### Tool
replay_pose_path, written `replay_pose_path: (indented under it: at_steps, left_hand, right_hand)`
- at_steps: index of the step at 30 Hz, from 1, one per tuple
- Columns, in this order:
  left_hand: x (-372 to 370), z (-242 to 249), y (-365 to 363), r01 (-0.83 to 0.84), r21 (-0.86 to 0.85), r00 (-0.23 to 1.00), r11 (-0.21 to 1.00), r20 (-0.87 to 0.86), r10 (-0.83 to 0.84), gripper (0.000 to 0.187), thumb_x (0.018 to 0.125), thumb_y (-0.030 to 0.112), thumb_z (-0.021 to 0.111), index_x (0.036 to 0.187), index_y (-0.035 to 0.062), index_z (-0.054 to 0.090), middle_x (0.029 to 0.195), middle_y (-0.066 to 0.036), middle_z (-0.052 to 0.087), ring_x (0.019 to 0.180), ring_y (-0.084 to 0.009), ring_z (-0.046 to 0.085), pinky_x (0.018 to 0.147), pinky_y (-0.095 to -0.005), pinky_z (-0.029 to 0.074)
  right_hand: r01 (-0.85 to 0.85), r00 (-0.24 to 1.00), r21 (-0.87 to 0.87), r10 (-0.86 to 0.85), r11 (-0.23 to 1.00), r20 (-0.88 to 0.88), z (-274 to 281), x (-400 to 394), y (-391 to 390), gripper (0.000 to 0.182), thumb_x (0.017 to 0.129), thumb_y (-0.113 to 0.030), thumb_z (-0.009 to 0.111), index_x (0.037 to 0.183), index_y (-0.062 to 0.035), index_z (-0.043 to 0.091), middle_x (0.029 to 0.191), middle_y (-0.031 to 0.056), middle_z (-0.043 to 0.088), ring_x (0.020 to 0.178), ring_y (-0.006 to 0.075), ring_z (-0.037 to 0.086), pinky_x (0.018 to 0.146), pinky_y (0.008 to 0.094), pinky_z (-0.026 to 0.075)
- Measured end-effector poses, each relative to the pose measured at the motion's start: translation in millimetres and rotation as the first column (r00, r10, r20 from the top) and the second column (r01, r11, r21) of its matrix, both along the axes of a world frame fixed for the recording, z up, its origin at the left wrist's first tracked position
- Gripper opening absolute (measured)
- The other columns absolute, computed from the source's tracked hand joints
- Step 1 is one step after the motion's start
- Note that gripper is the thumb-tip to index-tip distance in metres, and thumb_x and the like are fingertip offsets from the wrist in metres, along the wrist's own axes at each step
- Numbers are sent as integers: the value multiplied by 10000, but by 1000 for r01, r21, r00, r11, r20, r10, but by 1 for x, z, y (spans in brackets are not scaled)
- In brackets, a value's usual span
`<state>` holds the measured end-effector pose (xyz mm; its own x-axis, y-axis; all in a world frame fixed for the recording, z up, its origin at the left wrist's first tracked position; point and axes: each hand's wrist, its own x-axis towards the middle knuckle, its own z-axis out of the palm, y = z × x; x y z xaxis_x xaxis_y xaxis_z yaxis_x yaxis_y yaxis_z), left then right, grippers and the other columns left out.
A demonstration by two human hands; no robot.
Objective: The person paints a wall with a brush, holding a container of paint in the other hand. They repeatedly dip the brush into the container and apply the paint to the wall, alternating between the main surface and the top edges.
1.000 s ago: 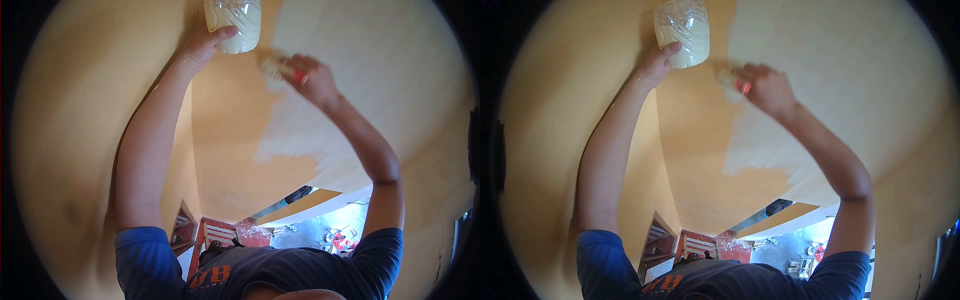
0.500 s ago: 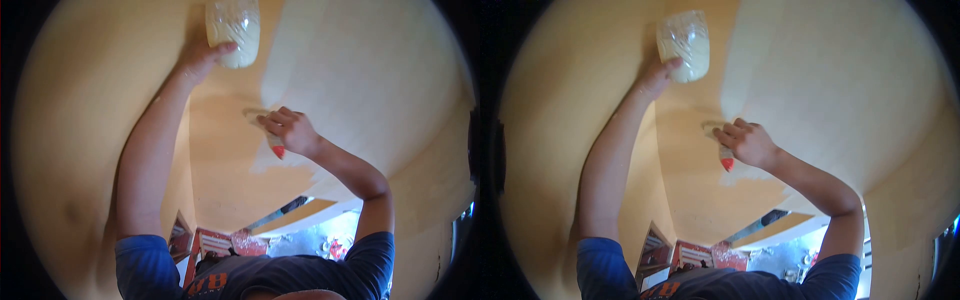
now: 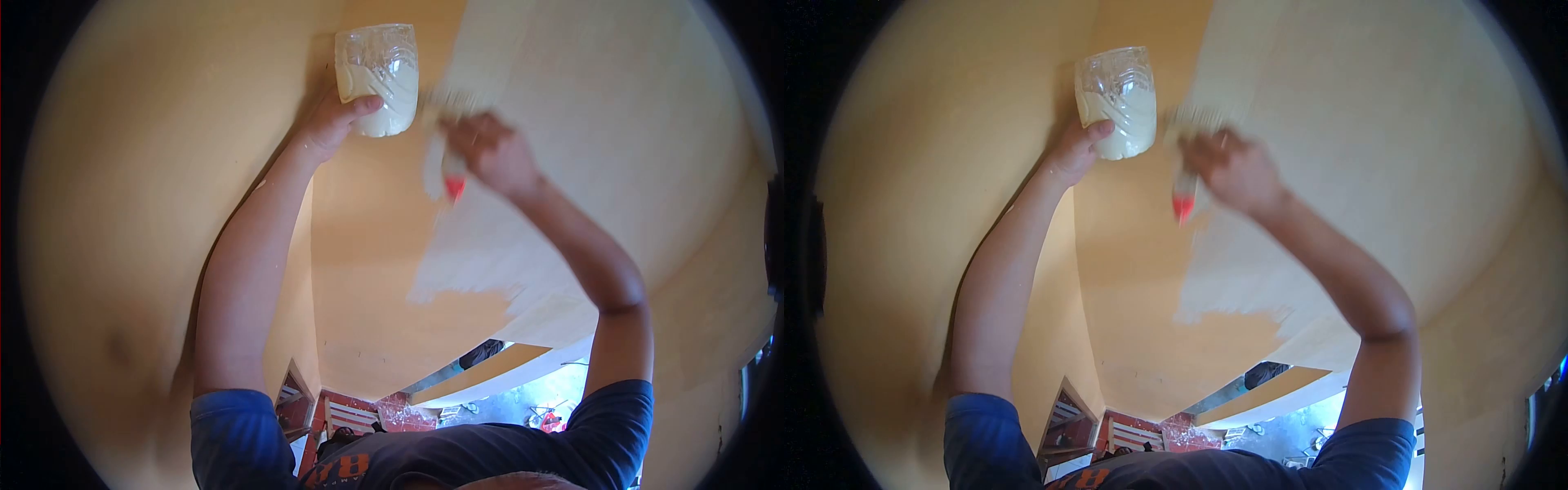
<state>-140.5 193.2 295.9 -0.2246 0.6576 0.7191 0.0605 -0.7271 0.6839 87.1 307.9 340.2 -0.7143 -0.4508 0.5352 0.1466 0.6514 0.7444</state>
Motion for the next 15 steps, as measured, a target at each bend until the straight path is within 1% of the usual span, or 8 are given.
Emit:
replay_pose_path:
  at_steps: [2,3,5,7,8,9,13,15]
  left_hand:
    - [3,-3,-1,-6,-9,1000,1000,24,7,703,685,380,728,1239,39,459,1167,-83,543,1117,-209,475,975,-349,352]
    - [3,0,-2,-18,-14,999,1000,37,19,701,688,376,728,1240,38,459,1169,-82,543,1113,-208,478,972,-347,355]
    - [1,3,-4,-26,-8,1000,1000,17,26,700,690,372,727,1243,39,457,1172,-81,542,1114,-209,478,971,-348,357]
    - [0,0,-2,-15,-23,1000,1000,2,15,698,693,368,727,1246,40,455,1174,-80,542,1116,-211,478,969,-349,359]
    - [1,0,-3,-20,-39,1000,999,15,21,700,692,365,727,1249,40,453,1177,-81,540,1124,-213,472,970,-352,358]
    - [1,1,-3,-28,-53,999,998,26,29,702,692,362,727,1251,41,450,1179,-83,539,1132,-216,467,970,-355,357]
    - [2,-2,-1,-30,-12,999,999,28,30,720,685,376,727,1257,43,444,1183,-89,536,1139,-219,463,974,-363,354]
    - [4,1,-5,-65,-48,998,997,16,66,743,675,404,725,1261,45,440,1183,-91,535,1129,-220,467,970,-371,357]
  right_hand:
    - [-31,977,-109,54,993,207,-52,15,-8,347,697,-101,597,1043,-93,624,858,26,613,761,196,596,588,290,512]
    - [-69,961,-194,117,979,252,-66,18,-11,302,705,-141,597,1002,-88,605,810,17,561,682,186,573,538,289,497]
    - [28,941,-442,125,897,314,-69,22,-25,293,715,-197,628,994,-111,608,810,17,563,693,199,575,551,311,502]
    - [58,961,-355,44,933,274,-54,13,-7,285,721,-250,650,975,-129,610,830,15,578,705,213,577,569,336,506]
    - [-11,982,-324,72,946,175,-41,7,7,253,736,-256,641,949,-122,615,846,33,591,708,230,576,583,355,501]
    - [11,991,-420,45,908,123,-25,0,21,228,738,-234,643,934,-118,621,857,48,595,711,243,570,592,356,494]
    - [-136,973,-148,105,979,-203,36,-2,-6,304,649,-101,634,952,-120,606,804,11,562,706,229,554,556,326,486]
    - [-128,975,-90,109,988,-194,34,4,-11,321,651,-88,624,970,-122,607,818,1,567,721,216,563,560,306,491]
